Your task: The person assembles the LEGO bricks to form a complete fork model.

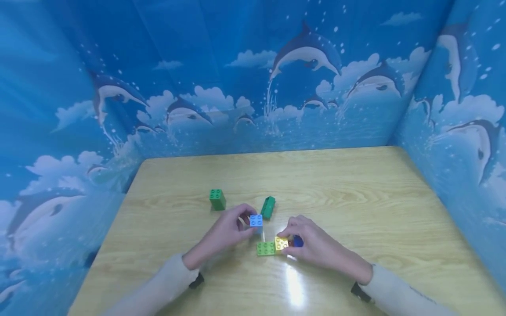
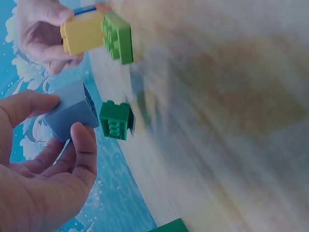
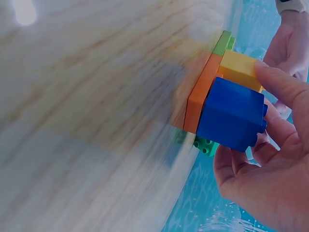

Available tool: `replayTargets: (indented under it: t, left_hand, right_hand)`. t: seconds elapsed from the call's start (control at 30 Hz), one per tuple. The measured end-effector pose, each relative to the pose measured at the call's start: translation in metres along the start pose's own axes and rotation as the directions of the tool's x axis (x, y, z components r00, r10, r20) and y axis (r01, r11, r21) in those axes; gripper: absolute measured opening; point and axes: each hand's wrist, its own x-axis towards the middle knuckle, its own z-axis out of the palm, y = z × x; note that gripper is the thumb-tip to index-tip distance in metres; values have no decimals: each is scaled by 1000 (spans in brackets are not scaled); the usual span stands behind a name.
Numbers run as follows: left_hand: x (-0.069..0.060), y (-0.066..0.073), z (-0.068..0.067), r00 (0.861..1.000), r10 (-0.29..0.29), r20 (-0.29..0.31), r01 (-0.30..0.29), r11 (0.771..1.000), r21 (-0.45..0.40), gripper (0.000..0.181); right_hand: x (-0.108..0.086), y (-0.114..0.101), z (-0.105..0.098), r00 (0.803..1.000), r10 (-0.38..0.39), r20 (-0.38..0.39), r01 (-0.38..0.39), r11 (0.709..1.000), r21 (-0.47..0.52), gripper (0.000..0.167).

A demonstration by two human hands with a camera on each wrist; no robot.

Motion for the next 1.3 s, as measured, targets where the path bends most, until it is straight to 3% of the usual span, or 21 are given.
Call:
replayTargets:
  t: [0.37, 0.67, 1.1, 1.3]
  left_hand:
    - [-19, -1, 15, 998, 24, 52, -23, 999, -23, 33]
    - [-29, -6, 24, 999, -18, 35, 19, 1000, -12, 33]
    - [-35, -9, 29, 999, 31, 32, -30, 999, -28, 35]
    - [-36, -9, 32, 1000, 4, 20, -2, 996, -87, 31]
  right_hand:
    - [1, 2, -1, 1000, 5, -1, -5, 1000, -8, 35]
    - [0, 1, -1, 1000, -3, -6, 3, 1000, 0, 34]
    - [0, -2, 0, 1000, 24, 14, -25, 1000, 10, 36]
    - [-1, -2, 0, 1000, 26, 7, -26, 1000, 14, 36]
